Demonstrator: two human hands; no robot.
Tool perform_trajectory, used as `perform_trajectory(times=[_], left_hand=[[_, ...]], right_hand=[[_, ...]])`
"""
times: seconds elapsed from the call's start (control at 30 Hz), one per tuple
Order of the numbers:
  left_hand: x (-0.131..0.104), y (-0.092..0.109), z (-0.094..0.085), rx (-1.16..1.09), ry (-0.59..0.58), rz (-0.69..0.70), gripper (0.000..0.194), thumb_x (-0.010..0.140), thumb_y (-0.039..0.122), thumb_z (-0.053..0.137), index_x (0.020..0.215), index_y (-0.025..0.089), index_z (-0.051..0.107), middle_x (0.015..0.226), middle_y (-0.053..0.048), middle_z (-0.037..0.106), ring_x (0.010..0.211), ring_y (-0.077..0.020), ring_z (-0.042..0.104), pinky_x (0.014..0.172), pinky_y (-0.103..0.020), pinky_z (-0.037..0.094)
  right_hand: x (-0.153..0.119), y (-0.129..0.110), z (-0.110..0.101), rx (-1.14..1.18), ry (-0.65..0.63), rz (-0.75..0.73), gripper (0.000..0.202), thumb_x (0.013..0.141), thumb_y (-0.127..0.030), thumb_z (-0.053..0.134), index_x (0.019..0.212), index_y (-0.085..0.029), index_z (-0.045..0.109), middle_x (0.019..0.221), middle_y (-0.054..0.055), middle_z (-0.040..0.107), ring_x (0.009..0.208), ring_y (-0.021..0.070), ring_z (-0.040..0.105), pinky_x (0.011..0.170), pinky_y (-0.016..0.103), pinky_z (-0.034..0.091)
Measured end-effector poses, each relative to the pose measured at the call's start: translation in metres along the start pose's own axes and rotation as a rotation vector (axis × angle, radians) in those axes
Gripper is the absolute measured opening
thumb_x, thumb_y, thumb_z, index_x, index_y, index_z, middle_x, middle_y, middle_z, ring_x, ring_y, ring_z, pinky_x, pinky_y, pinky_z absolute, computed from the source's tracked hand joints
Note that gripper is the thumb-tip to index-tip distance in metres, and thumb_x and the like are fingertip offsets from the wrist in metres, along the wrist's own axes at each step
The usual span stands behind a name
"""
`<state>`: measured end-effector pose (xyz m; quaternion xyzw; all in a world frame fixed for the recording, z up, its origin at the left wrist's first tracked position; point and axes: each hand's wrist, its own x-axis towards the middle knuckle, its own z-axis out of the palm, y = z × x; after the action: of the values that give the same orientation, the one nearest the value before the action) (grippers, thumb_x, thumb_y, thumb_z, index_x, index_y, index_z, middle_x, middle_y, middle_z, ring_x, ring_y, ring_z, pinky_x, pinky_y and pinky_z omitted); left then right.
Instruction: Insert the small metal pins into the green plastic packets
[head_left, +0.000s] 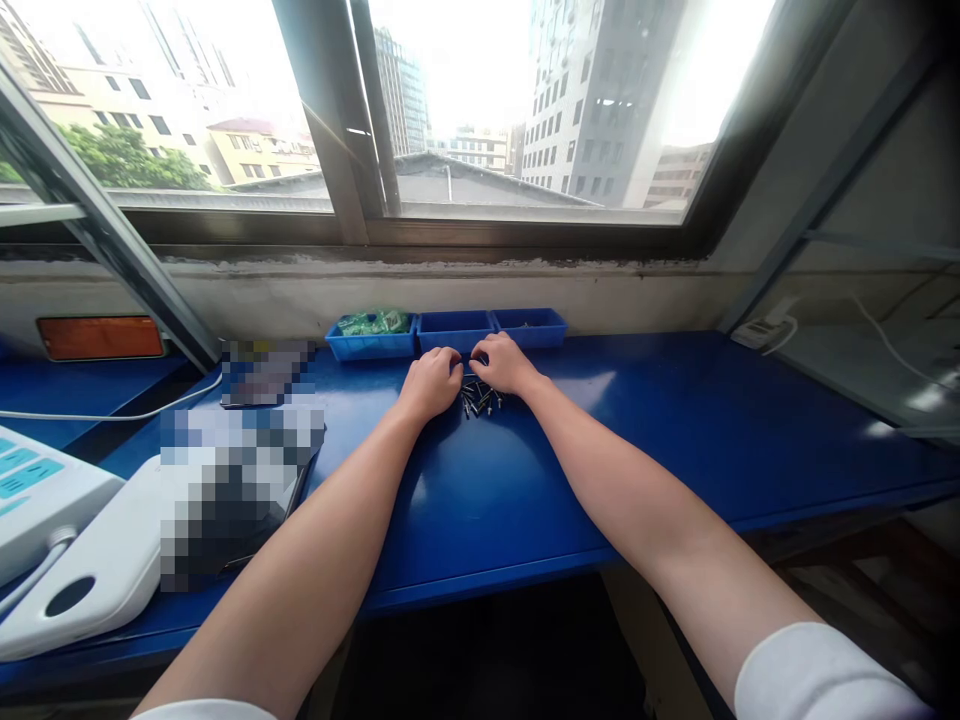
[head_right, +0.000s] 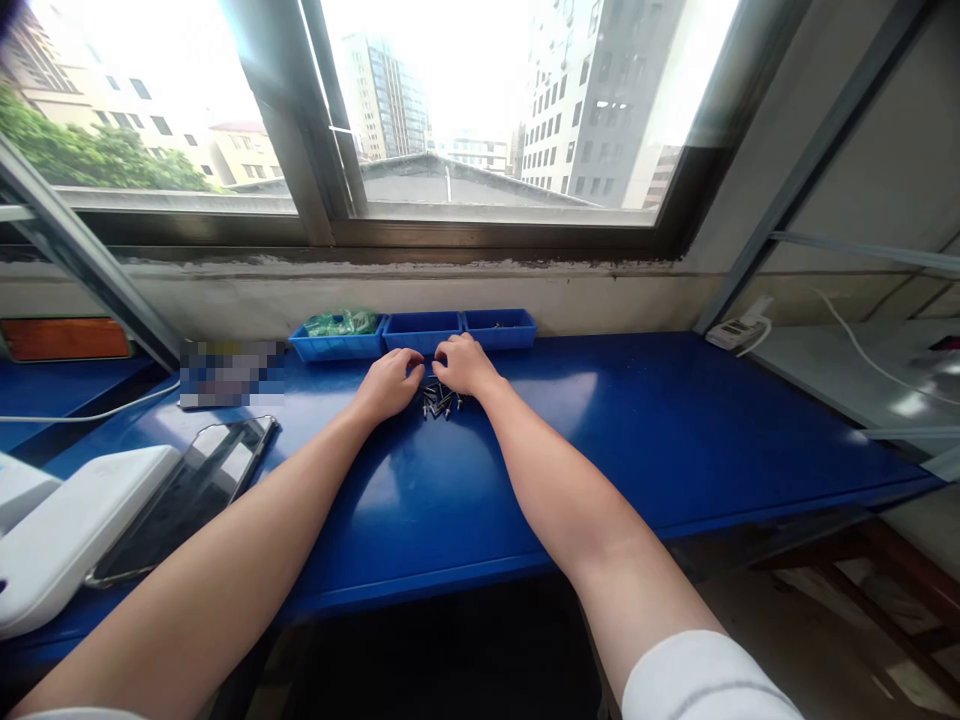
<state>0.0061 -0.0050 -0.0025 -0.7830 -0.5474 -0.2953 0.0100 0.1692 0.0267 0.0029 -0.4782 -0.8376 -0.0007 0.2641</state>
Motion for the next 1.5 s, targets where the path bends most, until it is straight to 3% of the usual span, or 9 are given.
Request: perform_trajectory(times=[0.2,0.6,0.97,1.13,1.3,1.5], left_hand=[[0.000,-0.002,0.002,0.025,-0.025,0.013,0.028,0.087,0.027,0.042,0.100,0.017,0.064,0.105,-0.010,0.064,0.100,-0.0244,0.059,0.087,-0.035,0.046],[0.000,-0.004,0.003,0.045,-0.069,0.028,0.027,0.085,0.027,0.043,0.098,0.018,0.066,0.104,-0.009,0.063,0.097,-0.0238,0.059,0.085,-0.033,0.047],[0.001,-0.006,0.006,0.048,-0.078,0.028,0.027,0.085,0.025,0.043,0.099,0.018,0.065,0.104,-0.009,0.063,0.097,-0.0227,0.059,0.086,-0.032,0.046],[0.000,-0.006,0.006,0.039,-0.079,0.030,0.026,0.085,0.025,0.044,0.099,0.017,0.065,0.104,-0.009,0.063,0.097,-0.0230,0.059,0.087,-0.032,0.046],[-0.001,-0.006,0.006,0.033,-0.082,0.028,0.027,0.085,0.025,0.044,0.101,0.018,0.065,0.105,-0.009,0.063,0.098,-0.0233,0.059,0.086,-0.033,0.047],[0.000,-0.007,0.007,0.022,-0.070,0.033,0.026,0.085,0.025,0.044,0.100,0.018,0.064,0.105,-0.009,0.064,0.097,-0.0233,0.059,0.086,-0.033,0.047]], right_hand=[[-0.002,0.003,0.006,0.028,-0.143,-0.004,0.027,0.082,-0.034,0.057,0.095,-0.016,0.072,0.097,0.011,0.063,0.090,0.0211,0.059,0.084,0.028,0.044],[-0.001,0.001,0.008,0.113,-0.179,-0.002,0.015,0.082,-0.028,0.058,0.076,-0.018,0.068,0.085,0.007,0.069,0.077,0.0177,0.061,0.068,0.024,0.042],[0.001,-0.012,-0.005,-0.009,-0.426,0.056,0.020,0.088,-0.030,0.051,0.086,-0.016,0.066,0.090,0.009,0.070,0.080,0.0199,0.062,0.059,0.024,0.038],[0.002,-0.015,-0.006,-0.031,-0.426,0.068,0.021,0.090,-0.031,0.050,0.093,-0.016,0.065,0.098,0.011,0.069,0.085,0.0209,0.063,0.060,0.024,0.039],[0.003,-0.013,-0.006,-0.021,-0.459,0.074,0.021,0.090,-0.030,0.050,0.089,-0.017,0.066,0.092,0.010,0.070,0.083,0.0209,0.063,0.061,0.025,0.040],[0.003,-0.010,0.000,-0.044,-0.422,0.019,0.021,0.089,-0.029,0.050,0.089,-0.014,0.065,0.097,0.016,0.067,0.087,0.0262,0.062,0.064,0.029,0.041]])
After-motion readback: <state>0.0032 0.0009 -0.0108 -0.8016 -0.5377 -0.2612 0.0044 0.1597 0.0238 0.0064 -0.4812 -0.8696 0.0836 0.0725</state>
